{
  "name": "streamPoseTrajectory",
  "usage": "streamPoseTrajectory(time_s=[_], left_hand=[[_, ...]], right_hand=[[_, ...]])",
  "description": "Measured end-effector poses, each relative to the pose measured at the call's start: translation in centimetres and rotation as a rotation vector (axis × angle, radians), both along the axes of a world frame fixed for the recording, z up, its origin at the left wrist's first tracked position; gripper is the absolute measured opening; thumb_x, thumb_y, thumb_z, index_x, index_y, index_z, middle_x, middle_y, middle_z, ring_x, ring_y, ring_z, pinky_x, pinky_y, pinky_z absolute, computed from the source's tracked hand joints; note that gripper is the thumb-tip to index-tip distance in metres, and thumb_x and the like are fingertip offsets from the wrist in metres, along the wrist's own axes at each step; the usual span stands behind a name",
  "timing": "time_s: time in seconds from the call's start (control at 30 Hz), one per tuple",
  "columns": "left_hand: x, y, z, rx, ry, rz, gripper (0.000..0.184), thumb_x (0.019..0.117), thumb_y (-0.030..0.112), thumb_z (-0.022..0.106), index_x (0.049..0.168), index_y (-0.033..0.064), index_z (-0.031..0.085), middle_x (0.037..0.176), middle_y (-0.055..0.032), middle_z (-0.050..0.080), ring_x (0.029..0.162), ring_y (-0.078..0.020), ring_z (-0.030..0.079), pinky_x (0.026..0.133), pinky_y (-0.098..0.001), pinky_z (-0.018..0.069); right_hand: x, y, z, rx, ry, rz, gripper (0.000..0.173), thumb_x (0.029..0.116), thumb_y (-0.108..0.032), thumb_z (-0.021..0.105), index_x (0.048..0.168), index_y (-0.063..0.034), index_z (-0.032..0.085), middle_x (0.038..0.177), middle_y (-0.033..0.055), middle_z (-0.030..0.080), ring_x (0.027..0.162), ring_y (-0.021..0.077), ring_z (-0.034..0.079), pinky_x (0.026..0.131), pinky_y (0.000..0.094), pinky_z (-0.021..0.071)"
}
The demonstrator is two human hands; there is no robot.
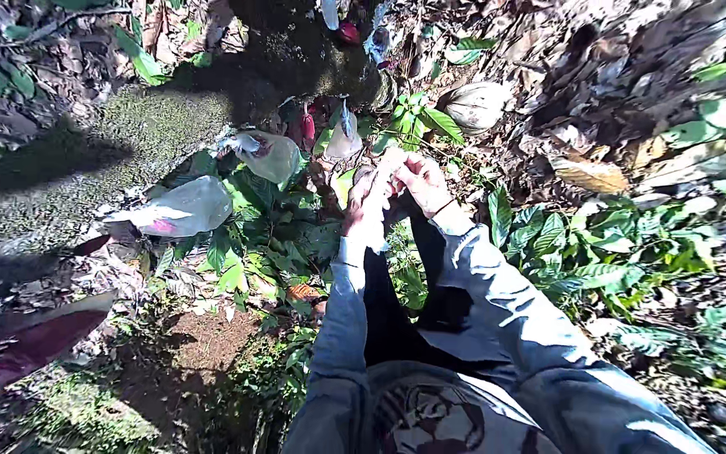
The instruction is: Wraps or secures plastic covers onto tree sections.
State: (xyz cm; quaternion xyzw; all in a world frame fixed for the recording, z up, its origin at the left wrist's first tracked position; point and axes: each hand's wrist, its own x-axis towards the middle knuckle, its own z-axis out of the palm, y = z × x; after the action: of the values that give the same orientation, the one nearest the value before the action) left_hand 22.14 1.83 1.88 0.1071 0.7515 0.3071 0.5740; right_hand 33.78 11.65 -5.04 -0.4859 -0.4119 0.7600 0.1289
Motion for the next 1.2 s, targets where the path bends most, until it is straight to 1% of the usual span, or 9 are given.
streamPoseTrajectory(time_s=[0.17,0.3,0.43,0.53,0.63,0.73,0.87,1.0,1.2], left_hand=[[1.4,-0.8,1.2,0.024,0.025,-0.046,0.029,0.1075,0.036,0.052,0.131,0.0218,0.064,0.077,-0.0064,0.063,0.053,-0.0164,0.055,0.047,-0.0315,0.0500],[2.8,-0.9,2.3,0.120,0.046,0.062,0.022,0.1040,0.021,0.057,0.122,0.0100,0.063,0.079,-0.0075,0.062,0.058,-0.0161,0.057,0.052,-0.0322,0.0519],[1.9,-0.3,7.4,0.119,0.066,-0.045,0.028,0.1010,0.024,0.061,0.125,0.0106,0.062,0.085,-0.0076,0.066,0.069,-0.0168,0.062,0.062,-0.0357,0.0557],[1.2,-0.3,9.7,0.237,0.051,-0.042,0.028,0.1037,0.030,0.058,0.118,0.0079,0.067,0.083,-0.0041,0.068,0.067,-0.0131,0.060,0.063,-0.0323,0.0533],[1.0,0.1,12.2,0.335,0.090,0.063,0.030,0.1010,0.031,0.065,0.117,0.0064,0.070,0.098,-0.0065,0.072,0.088,-0.0153,0.069,0.083,-0.0371,0.0594],[1.6,0.6,14.8,0.415,-0.006,0.264,0.025,0.1019,0.020,0.061,0.113,-0.0019,0.066,0.084,-0.0081,0.067,0.070,-0.0138,0.062,0.066,-0.0299,0.0547],[2.7,2.4,20.7,0.377,-0.132,0.471,0.026,0.1058,0.011,0.051,0.126,-0.0022,0.059,0.083,-0.0074,0.065,0.059,-0.0092,0.057,0.052,-0.0228,0.0509],[3.1,2.2,20.6,0.416,-0.055,0.462,0.026,0.1036,0.014,0.057,0.126,0.0015,0.060,0.079,-0.0083,0.063,0.060,-0.0134,0.058,0.056,-0.0286,0.0523],[2.3,2.8,20.6,0.573,-0.022,0.400,0.037,0.0964,0.015,0.060,0.132,0.0064,0.055,0.085,-0.0085,0.065,0.068,-0.0165,0.062,0.063,-0.0335,0.0562]], right_hand=[[1.2,0.6,4.9,0.002,-0.055,0.104,0.030,0.0976,-0.023,0.070,0.118,-0.0032,0.063,0.089,0.0078,0.070,0.067,0.0153,0.067,0.060,0.0317,0.0582],[1.9,-1.1,6.9,0.024,-0.149,0.002,0.014,0.0954,-0.013,0.070,0.102,-0.0001,0.070,0.078,0.0078,0.071,0.061,0.0154,0.067,0.062,0.0340,0.0605],[3.3,0.6,11.7,0.187,0.026,0.139,0.032,0.0975,-0.003,0.065,0.128,-0.0105,0.070,0.117,0.0050,0.074,0.096,0.0160,0.072,0.085,0.0369,0.0613],[3.2,1.6,14.0,0.235,0.108,0.140,0.048,0.0969,0.004,0.060,0.143,-0.0105,0.059,0.125,0.0087,0.071,0.105,0.0190,0.071,0.091,0.0393,0.0601],[2.9,2.2,16.8,0.185,0.128,0.123,0.066,0.0911,0.006,0.069,0.151,-0.0109,0.047,0.131,0.0111,0.066,0.108,0.0225,0.069,0.095,0.0432,0.0596],[2.7,2.8,20.3,0.181,0.113,0.117,0.062,0.0886,0.001,0.075,0.146,-0.0086,0.052,0.124,0.0103,0.069,0.105,0.0206,0.070,0.094,0.0402,0.0598],[2.2,3.4,23.8,0.242,0.183,0.106,0.051,0.0900,0.001,0.071,0.139,-0.0010,0.056,0.115,0.0115,0.071,0.100,0.0184,0.070,0.092,0.0380,0.0596],[1.6,3.4,26.9,0.209,0.091,0.108,0.039,0.1009,-0.014,0.065,0.139,-0.0061,0.057,0.113,0.0104,0.071,0.091,0.0214,0.073,0.080,0.0411,0.0641],[0.4,4.0,28.9,0.317,0.131,0.073,0.014,0.1015,-0.017,0.064,0.104,-0.0035,0.068,0.084,0.0081,0.071,0.071,0.0172,0.069,0.070,0.0370,0.0618]])
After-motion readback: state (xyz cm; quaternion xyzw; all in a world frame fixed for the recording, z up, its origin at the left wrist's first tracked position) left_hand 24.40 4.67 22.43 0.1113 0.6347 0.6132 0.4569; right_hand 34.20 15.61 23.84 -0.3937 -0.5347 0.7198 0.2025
